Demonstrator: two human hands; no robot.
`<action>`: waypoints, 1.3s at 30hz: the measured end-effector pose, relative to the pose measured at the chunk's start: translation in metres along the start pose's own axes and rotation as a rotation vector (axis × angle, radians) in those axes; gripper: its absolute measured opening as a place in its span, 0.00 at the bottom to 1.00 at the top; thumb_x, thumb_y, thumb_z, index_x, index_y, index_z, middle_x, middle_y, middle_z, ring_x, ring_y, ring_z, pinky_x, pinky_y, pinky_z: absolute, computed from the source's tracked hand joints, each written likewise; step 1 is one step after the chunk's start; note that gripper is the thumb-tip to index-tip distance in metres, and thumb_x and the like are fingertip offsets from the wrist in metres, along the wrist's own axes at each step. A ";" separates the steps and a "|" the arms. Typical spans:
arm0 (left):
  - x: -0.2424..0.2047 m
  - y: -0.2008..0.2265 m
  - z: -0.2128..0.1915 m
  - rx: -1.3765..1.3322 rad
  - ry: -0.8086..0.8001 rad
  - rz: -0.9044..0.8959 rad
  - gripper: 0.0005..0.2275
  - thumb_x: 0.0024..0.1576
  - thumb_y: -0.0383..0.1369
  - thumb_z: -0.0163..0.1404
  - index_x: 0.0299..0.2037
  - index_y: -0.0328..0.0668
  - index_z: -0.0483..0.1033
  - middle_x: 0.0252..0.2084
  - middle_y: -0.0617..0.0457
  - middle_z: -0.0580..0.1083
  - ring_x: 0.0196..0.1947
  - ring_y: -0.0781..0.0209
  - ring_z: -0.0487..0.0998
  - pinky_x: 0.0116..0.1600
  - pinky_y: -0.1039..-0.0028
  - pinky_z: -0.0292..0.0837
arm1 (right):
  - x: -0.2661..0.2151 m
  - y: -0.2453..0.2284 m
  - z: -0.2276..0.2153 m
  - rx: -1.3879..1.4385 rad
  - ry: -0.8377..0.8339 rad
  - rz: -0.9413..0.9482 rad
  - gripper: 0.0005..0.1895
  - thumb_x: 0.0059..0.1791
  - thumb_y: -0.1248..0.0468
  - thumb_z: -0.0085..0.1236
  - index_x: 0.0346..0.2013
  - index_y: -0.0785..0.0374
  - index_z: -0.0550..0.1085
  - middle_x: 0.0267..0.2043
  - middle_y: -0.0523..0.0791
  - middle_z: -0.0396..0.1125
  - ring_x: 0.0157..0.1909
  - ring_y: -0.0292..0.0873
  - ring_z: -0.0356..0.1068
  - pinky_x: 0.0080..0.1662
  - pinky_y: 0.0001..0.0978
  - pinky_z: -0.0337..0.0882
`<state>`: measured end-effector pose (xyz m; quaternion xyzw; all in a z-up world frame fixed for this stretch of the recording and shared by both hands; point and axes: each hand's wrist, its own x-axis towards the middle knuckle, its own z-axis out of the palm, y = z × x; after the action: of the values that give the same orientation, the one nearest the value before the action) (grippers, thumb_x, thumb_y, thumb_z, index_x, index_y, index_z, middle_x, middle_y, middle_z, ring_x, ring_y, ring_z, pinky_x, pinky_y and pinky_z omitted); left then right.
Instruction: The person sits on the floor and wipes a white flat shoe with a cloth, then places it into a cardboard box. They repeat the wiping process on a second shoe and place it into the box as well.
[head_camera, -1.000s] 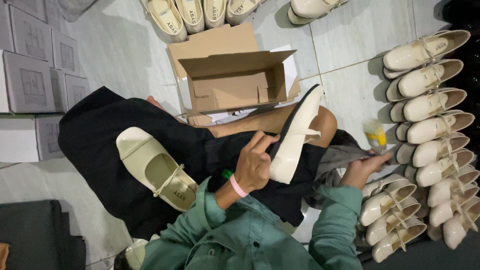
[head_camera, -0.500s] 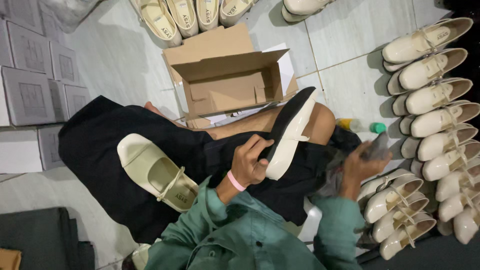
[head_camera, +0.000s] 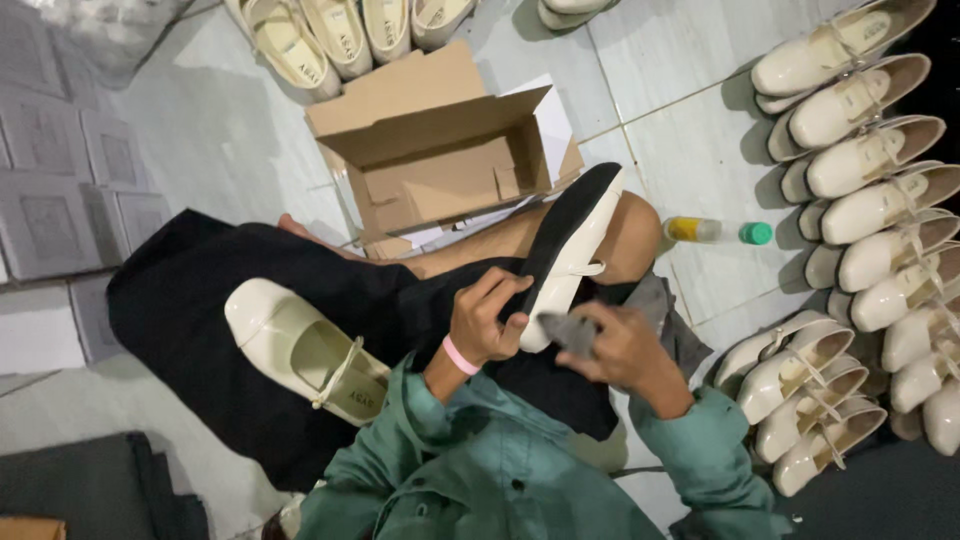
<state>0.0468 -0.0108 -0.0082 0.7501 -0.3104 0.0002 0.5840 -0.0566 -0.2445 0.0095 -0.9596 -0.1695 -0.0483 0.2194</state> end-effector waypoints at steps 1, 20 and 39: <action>-0.002 0.001 0.000 -0.002 0.006 -0.012 0.29 0.68 0.54 0.39 0.45 0.30 0.79 0.38 0.43 0.75 0.35 0.44 0.80 0.38 0.65 0.77 | 0.001 -0.003 0.001 0.037 -0.034 -0.051 0.21 0.39 0.45 0.70 0.26 0.60 0.78 0.40 0.47 0.71 0.24 0.47 0.69 0.27 0.41 0.69; 0.003 0.012 0.050 -0.302 0.238 -0.642 0.19 0.73 0.42 0.34 0.42 0.31 0.67 0.39 0.42 0.67 0.41 0.49 0.69 0.50 0.66 0.66 | -0.006 -0.042 0.003 -0.087 0.206 0.020 0.21 0.42 0.49 0.73 0.25 0.64 0.76 0.39 0.48 0.71 0.28 0.48 0.70 0.31 0.39 0.69; 0.010 0.139 -0.050 -1.515 0.234 -1.073 0.24 0.61 0.54 0.35 0.60 0.50 0.66 0.56 0.57 0.74 0.54 0.62 0.76 0.58 0.65 0.72 | 0.022 -0.150 -0.026 -0.257 0.747 0.103 0.21 0.49 0.51 0.64 0.38 0.69 0.74 0.37 0.49 0.68 0.29 0.50 0.70 0.31 0.40 0.70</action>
<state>0.0086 0.0112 0.1329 0.2075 0.2207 -0.3965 0.8666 -0.0884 -0.1224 0.0974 -0.9028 -0.0223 -0.4038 0.1460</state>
